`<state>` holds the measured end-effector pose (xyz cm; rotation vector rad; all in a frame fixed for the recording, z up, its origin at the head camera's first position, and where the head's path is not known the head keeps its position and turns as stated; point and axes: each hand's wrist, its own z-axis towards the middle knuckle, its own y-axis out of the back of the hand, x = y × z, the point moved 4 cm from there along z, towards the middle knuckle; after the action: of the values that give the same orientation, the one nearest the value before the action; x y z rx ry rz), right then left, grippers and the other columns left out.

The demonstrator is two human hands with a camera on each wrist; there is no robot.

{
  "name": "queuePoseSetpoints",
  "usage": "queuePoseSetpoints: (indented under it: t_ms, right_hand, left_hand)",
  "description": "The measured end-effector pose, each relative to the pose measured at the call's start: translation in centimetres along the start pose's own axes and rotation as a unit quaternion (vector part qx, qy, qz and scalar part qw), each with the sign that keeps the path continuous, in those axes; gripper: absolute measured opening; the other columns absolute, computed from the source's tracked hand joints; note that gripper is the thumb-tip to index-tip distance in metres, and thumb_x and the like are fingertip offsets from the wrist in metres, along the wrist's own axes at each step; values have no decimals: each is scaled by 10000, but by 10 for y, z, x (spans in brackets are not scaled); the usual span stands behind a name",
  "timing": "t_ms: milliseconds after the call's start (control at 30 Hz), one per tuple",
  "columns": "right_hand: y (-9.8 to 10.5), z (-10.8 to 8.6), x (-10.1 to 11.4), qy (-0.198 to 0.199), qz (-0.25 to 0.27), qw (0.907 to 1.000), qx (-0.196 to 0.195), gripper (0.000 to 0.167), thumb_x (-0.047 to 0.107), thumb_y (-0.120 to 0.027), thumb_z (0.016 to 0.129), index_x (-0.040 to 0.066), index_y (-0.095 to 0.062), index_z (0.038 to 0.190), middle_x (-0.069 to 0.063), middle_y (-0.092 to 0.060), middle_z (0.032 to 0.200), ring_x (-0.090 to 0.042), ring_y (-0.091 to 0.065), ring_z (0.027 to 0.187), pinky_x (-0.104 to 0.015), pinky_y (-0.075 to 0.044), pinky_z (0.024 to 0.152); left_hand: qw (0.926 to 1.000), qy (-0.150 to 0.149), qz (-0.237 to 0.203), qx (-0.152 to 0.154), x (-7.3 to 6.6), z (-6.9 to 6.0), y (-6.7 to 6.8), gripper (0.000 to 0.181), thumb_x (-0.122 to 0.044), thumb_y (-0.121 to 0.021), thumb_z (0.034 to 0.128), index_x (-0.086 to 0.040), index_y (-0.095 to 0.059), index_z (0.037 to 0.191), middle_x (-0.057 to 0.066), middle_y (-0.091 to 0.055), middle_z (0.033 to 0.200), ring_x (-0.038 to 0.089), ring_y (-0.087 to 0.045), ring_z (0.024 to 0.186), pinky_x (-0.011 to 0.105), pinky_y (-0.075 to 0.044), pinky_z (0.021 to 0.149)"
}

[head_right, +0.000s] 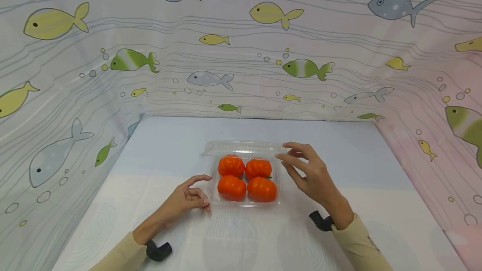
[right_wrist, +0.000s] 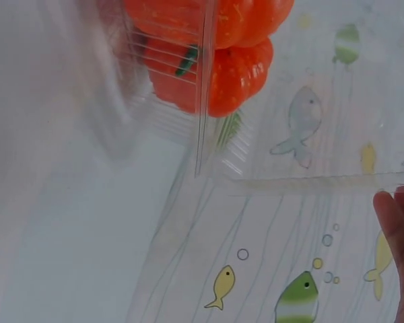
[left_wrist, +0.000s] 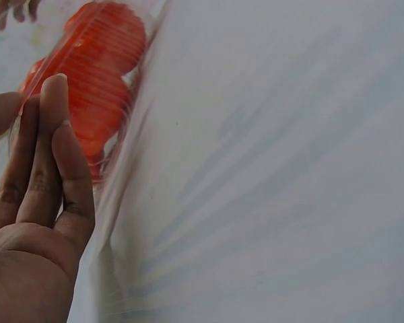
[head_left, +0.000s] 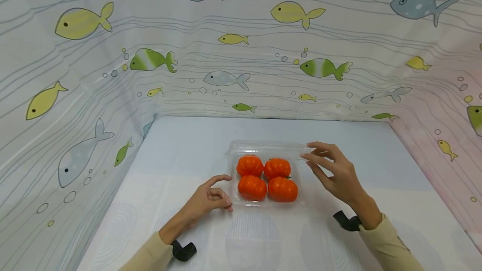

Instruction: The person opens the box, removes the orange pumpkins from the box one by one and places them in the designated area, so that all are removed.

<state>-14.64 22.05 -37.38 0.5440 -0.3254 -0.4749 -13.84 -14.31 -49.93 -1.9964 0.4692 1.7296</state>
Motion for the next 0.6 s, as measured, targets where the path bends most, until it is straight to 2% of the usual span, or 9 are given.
queuePoseSetpoints:
  t_ms: [133, 300, 600]
  right_hand:
    - [1, 1, -2, -152, 14, 9998, -162, 378, 372, -608, 1053, 38, -780, 1101, -185, -677, 1147, -243, -653, 905, -114, -487, 906]
    - [3, 2, -5, -255, 88, 9992, -282, 394, 380, -635, 1036, 2, -744, 1027, -119, -679, 989, -227, -642, 876, -110, -481, 907]
    - [3, 7, -11, -266, 274, 9989, -279, 400, 360, -618, 1045, -35, -683, 1043, -112, -684, 984, -218, -652, 902, -137, -479, 963]
  left_hand:
    - [10000, 40, 8, -24, 0, 0, 1, 731, -77, -768, 935, -87, -369, 1547, 160, -715, 938, 356, -748, 867, 444, -582, 909]
    - [9999, 45, -51, -83, 1, 0, 2, 714, -68, -765, 935, -106, -386, 1540, 185, -713, 943, 389, -741, 873, 448, -575, 923]
    - [9999, 108, -69, -111, 3, 2, 2, 707, -74, -777, 927, -125, -406, 1527, 183, -714, 933, 378, -742, 869, 441, -575, 926]
